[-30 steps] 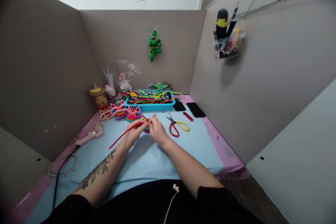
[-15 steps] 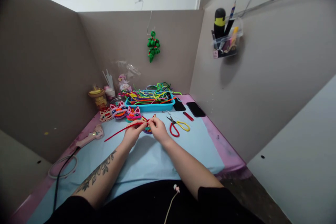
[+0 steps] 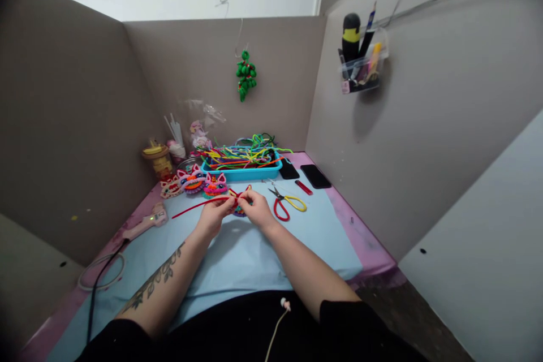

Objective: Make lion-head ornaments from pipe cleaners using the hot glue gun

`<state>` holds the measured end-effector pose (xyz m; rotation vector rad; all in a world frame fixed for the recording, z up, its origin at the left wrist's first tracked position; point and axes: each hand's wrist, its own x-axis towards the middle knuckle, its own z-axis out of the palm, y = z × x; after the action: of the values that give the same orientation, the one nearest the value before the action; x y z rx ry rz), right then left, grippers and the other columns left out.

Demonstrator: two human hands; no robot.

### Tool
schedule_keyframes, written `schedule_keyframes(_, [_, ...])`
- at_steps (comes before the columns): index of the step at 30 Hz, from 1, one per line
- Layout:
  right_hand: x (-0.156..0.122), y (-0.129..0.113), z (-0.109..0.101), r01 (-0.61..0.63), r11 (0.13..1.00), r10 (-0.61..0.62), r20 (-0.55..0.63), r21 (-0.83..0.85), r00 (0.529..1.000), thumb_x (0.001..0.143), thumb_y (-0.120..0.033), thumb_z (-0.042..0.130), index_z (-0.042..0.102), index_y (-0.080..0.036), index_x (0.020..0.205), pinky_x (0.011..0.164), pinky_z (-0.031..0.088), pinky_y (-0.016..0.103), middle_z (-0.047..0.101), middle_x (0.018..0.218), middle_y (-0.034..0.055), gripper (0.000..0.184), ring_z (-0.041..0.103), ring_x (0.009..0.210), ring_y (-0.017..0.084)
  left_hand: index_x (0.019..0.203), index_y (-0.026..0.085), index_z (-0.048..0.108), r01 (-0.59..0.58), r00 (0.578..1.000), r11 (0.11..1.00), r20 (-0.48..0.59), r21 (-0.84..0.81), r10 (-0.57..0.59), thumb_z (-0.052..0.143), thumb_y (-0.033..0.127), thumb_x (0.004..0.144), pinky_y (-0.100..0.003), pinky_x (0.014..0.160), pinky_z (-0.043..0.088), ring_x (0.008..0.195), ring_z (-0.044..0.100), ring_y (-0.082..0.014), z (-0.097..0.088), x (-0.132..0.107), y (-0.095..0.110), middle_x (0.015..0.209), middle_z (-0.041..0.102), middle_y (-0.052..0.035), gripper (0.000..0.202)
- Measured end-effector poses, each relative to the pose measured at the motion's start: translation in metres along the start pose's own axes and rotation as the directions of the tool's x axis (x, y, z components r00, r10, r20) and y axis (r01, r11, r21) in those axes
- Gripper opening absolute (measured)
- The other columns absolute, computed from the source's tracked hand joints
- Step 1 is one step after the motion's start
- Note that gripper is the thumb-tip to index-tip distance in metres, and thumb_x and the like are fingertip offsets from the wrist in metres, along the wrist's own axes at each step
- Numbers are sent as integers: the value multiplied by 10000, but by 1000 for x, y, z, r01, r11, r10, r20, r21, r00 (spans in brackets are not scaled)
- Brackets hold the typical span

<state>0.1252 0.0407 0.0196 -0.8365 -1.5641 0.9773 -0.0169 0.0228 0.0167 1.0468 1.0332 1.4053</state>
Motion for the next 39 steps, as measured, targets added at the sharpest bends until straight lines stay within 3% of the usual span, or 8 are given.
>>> schedule_keyframes(6, [1,0,-7,-7,1000,8,123,-14,992,721,-275,591,574,-153,647,560,381,233,537,599,-16,144,466,564,104,726,111,645,-1,999,999,47,45,-2,757,366,589,-230,574,448,587,558,-114,-3,0,5,639,623,-16,310])
schedule_keyframes(10, [1,1,-10,4,994,-26,207,105,978,720,-282,608,601,-162,682,560,397,240,556,626,-10,127,491,566,107,676,106,627,207,970,973,148,-99,-192,757,303,600,-188,483,410,503,505,-76,-2,-2,12,573,575,-3,248])
schedule_keyframes(19, [2,3,-2,189,971,-194,18,143,981,733,-301,610,606,-190,669,760,437,313,549,736,17,128,534,752,154,627,128,575,646,731,748,404,-150,-550,692,324,674,-129,352,302,423,433,-46,1,-2,13,497,466,15,233])
schedule_keyframes(22, [4,8,0,107,977,-100,-43,183,994,760,-342,571,554,-184,687,704,435,278,522,746,10,176,500,708,135,591,126,593,452,846,891,300,35,-441,657,452,689,-164,355,266,407,422,-56,1,-6,13,480,493,0,346])
schedule_keyframes(25, [7,14,0,39,971,-7,-136,236,991,751,-357,561,505,-181,704,623,419,245,494,698,-3,190,458,655,123,520,141,560,34,993,978,105,205,-56,610,491,715,-203,395,267,395,375,-63,4,-11,17,435,464,19,404])
schedule_keyframes(29, [7,13,2,16,968,21,-146,250,989,761,-352,531,469,-180,687,584,396,225,452,651,-18,198,426,619,112,720,170,658,-357,916,843,-24,403,400,695,373,653,-215,562,391,648,545,-126,8,-16,22,731,645,-26,217])
schedule_keyframes(32, [3,9,5,33,984,-13,-120,174,993,778,-345,508,472,-184,674,604,403,229,466,667,-12,196,438,639,118,816,174,679,-377,919,810,73,449,387,704,318,647,-235,652,435,784,592,-164,9,-15,18,853,674,-54,223])
schedule_keyframes(39, [1,5,8,53,991,-38,-126,122,991,767,-338,545,528,-183,685,655,428,255,513,708,5,176,488,689,138,709,118,651,-187,978,945,141,269,154,700,337,665,-232,594,435,582,554,-116,8,-8,2,632,635,-10,229])
